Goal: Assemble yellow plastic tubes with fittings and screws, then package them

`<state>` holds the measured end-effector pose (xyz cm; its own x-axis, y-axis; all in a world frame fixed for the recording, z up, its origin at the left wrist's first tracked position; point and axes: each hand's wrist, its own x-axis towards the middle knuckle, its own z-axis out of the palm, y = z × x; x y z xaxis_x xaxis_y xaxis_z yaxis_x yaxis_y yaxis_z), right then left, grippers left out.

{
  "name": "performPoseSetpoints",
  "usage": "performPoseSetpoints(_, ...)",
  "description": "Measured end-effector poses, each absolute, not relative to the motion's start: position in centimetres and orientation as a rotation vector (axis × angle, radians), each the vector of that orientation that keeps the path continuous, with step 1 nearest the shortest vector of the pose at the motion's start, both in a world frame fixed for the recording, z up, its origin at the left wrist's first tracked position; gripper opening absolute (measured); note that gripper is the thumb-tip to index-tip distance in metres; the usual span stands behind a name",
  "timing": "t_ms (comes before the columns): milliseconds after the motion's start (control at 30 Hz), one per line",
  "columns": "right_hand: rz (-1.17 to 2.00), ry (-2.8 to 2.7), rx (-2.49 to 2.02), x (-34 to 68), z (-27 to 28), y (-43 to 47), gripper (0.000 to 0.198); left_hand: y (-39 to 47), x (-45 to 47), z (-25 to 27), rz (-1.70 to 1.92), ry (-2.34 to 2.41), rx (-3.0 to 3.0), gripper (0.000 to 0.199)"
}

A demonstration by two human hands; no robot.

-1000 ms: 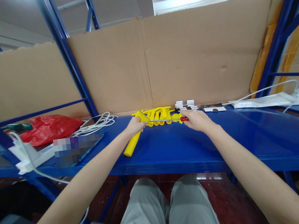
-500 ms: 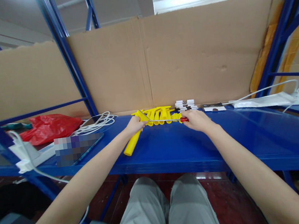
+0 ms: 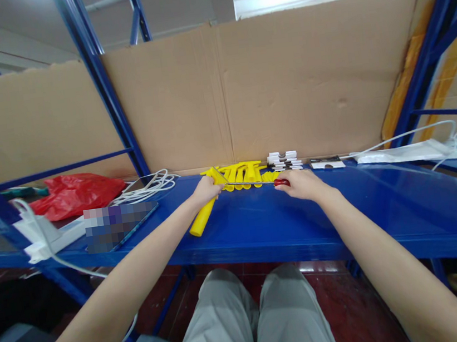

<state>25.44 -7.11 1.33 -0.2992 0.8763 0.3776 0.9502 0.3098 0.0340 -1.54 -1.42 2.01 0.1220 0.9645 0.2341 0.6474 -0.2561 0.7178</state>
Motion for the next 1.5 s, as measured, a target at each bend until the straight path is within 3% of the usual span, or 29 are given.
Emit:
performPoseSetpoints(300,-0.708,-2.253,-1.66,25.2,1.4,-7.5,0.017,-1.5,-1.3,2.4,0.903,1.612,1.991,0.025)
performPoseSetpoints(667,-0.704,-2.28,-1.678,25.3,1.9,-8.0,0.024,-1.8,-1.3,2.6,0.853,1.691,2.056,0.025)
performPoseSetpoints(967,-0.976,-2.149,-1.564,24.6,1.8,-8.2,0.026,-1.8,-1.4,2.8,0.921,1.62,1.989,0.02)
performPoseSetpoints(1233,-1.006,-2.198,-1.591,24.3,1.7,-8.5,0.026,-2.2,-1.5,3.1,0.96,1.606,1.991,0.023)
performPoseSetpoints(1500,-0.825,-2.21,-1.756,23.9,2.1,-8.6,0.026,-1.7,-1.5,2.8,0.903,1.662,2.009,0.018)
